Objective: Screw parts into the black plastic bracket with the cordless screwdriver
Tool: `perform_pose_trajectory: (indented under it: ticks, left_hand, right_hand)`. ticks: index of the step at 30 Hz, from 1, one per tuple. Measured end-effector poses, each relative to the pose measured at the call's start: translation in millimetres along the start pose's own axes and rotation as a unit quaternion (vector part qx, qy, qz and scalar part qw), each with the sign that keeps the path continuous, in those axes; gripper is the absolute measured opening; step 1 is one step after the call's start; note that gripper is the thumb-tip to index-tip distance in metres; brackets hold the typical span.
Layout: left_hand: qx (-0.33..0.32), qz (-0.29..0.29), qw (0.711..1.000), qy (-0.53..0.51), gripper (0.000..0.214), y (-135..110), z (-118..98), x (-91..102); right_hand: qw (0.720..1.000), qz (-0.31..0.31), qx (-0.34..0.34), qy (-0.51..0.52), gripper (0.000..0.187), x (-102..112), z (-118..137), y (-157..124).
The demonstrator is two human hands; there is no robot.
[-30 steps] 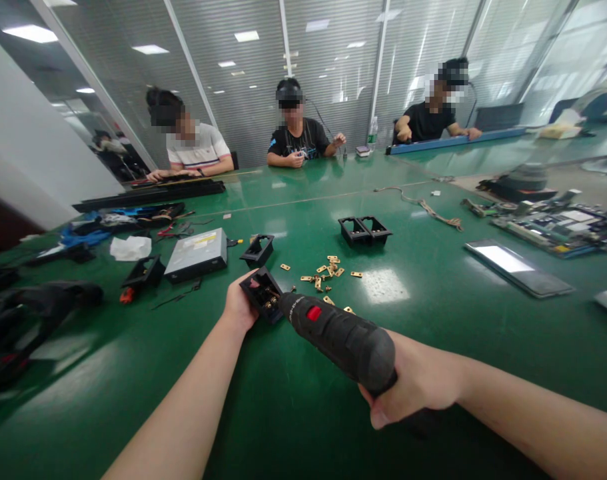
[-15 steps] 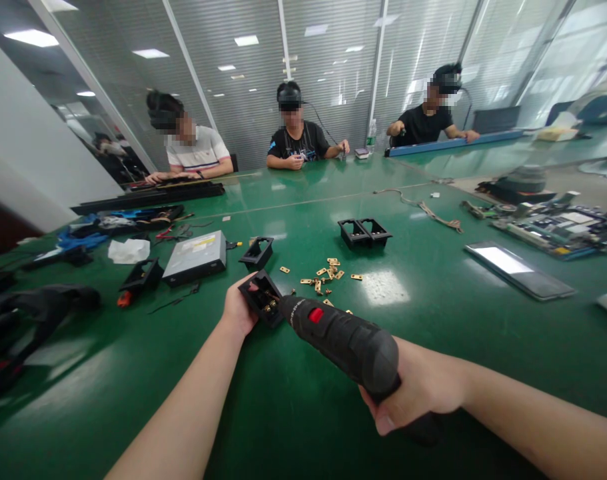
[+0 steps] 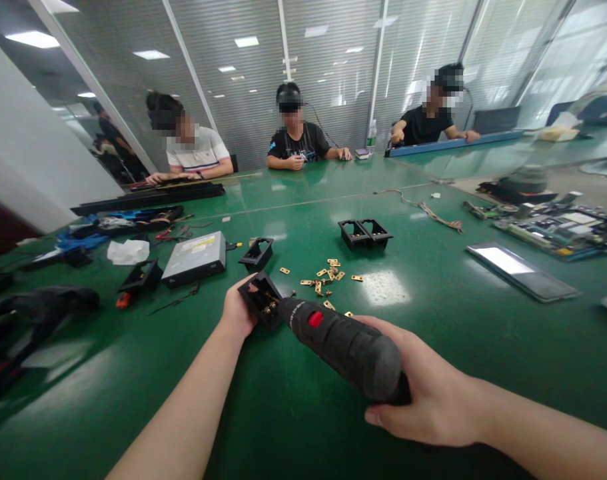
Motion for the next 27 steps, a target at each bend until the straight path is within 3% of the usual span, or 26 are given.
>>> perform_pose_trajectory:
  ticks: [4, 9, 13, 17, 27]
  left_hand:
    - [0.007, -0.001, 1.0, -0.003, 0.014, 0, 1, 0.8]
    - [0.0, 0.018, 1.0, -0.009, 0.015, 2, 1, 1.4]
    - [0.003, 0.021, 1.0, -0.02, 0.013, 4, 2, 3.1]
    - [0.013, 0.011, 0.999, -0.034, 0.014, 6, 3, 5.1]
    - [0.016, 0.005, 0.999, -0.029, 0.012, 7, 3, 4.4]
  right_hand:
    - [0.998, -0.038, -0.017, -0.039, 0.067, -4, 2, -4]
    - [0.994, -0.084, 0.042, -0.058, 0.052, -1, -3, 0]
    - [0.988, -0.115, 0.065, -0.082, 0.053, 7, -8, 6]
    - [0.99, -0.112, 0.046, -0.076, 0.051, 9, -11, 9]
    - [0.986, -0.109, 0.085, -0.092, 0.055, 10, -2, 9]
Point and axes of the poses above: each hand's wrist, its own y-axis towards the middle knuckle, its own x-axis out of the back of the hand, z = x × y, the point moved 3 cm from there along y, towards the middle knuckle, and after that the axes turned 3 degrees about -y, right-handed, at the moved point
